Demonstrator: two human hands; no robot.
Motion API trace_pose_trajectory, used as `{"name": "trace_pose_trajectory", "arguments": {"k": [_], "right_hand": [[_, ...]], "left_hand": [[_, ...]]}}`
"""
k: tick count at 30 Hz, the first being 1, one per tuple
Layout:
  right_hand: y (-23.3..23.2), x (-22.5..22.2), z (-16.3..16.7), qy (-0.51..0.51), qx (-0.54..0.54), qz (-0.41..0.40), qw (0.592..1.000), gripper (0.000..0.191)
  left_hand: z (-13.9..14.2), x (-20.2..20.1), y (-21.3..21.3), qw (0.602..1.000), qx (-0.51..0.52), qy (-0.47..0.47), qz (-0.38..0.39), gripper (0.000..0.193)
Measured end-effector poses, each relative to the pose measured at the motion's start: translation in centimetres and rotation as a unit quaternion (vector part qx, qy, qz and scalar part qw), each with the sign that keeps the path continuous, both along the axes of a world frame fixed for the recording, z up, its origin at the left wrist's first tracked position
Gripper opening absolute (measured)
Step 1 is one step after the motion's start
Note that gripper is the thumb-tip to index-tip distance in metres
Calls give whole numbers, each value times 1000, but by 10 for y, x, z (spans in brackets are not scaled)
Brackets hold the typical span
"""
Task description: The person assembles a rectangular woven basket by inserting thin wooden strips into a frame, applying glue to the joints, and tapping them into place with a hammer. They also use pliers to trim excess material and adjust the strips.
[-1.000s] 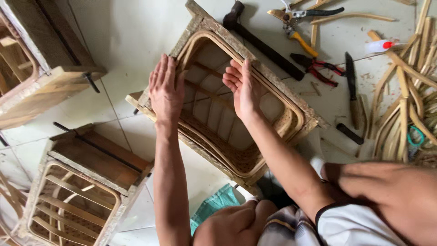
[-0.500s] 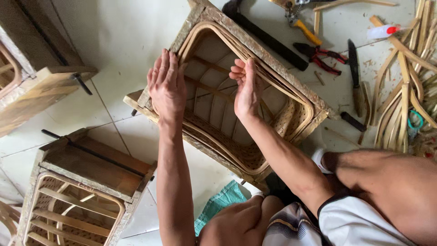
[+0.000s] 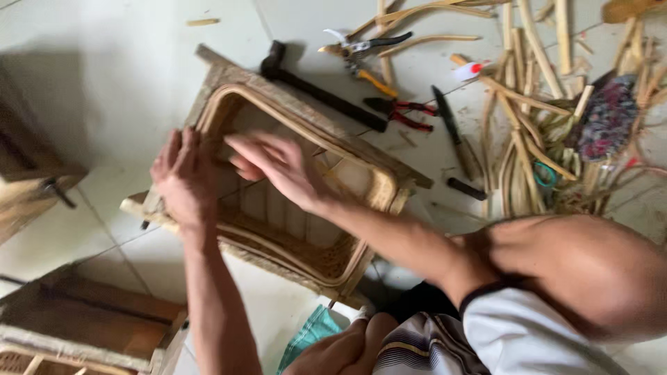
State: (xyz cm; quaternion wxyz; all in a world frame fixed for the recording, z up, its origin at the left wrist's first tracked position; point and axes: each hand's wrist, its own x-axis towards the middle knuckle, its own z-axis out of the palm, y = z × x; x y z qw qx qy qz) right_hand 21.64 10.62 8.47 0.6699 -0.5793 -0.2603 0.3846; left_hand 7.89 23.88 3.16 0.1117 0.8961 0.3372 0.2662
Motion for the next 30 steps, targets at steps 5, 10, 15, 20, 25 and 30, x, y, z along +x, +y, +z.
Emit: {"name": "trace_pose_trajectory", "arguments": {"k": [5, 10, 15, 20, 25, 30], "right_hand": [[54, 146, 52, -570, 11, 181, 802, 23], [-18, 321, 4, -705, -280, 310, 573, 7], [-48, 389, -64, -503, -390, 108, 764, 15], [-15, 401, -109, -447, -377, -157, 796, 23], [-10, 410, -129, -345, -426, -246, 799, 45], [-17, 411, -126, -453, -356, -284, 767, 39]], "left_hand": [[-13, -9, 2, 999, -6, 30, -21, 26], [-29, -14, 10, 1000, 0, 23, -21, 22], [-37, -17, 13, 999, 9, 48, -8, 18], [-37, -24, 9, 998, 7, 58, 1, 16], [-34, -22, 8, 998, -13, 52, 11, 18], [-35, -24, 5, 999, -6, 50, 8, 20]]}}
